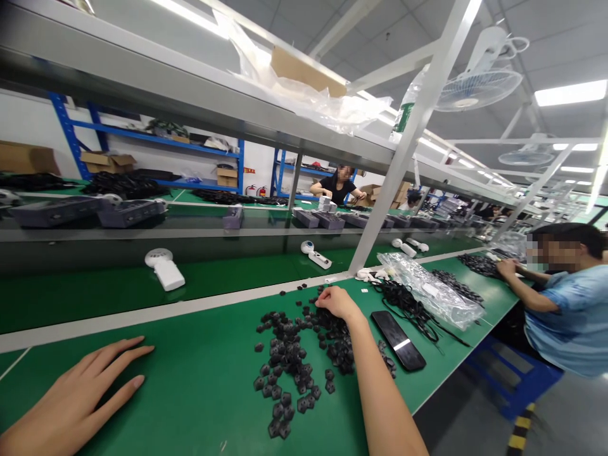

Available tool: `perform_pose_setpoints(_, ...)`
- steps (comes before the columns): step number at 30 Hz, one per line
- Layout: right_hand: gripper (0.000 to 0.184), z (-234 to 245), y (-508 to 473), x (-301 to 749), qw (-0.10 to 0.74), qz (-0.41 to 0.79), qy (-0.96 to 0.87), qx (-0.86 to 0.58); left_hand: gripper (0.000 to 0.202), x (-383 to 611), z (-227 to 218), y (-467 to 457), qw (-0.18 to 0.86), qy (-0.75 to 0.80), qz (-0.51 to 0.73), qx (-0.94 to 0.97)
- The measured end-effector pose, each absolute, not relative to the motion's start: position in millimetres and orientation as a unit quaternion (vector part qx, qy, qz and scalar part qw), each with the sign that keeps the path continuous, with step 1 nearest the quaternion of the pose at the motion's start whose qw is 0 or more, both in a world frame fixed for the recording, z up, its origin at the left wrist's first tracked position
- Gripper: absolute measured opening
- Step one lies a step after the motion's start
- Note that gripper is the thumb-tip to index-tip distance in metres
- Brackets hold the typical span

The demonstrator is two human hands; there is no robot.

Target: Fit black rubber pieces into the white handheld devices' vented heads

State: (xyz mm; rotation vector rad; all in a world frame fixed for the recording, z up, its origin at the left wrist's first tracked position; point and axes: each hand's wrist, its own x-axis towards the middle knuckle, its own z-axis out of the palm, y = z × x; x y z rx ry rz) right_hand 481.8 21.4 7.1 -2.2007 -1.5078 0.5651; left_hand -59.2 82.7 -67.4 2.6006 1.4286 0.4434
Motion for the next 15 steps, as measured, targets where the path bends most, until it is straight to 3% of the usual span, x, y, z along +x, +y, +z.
perform_pose_setpoints(5,0.023,2.3,24.9,482.9,0.184,0.183,-0.522,-0.813,0.059,-58.2,-65.0,81.6,0.078,0.480,0.134,0.863)
perform_pose_setpoints(15,0.018,3.3,26.9,470.3,0.198,0.198,-0.567,-0.775,0.057,-52.2,-56.8,75.7,0.073,0.485,0.153,0.858)
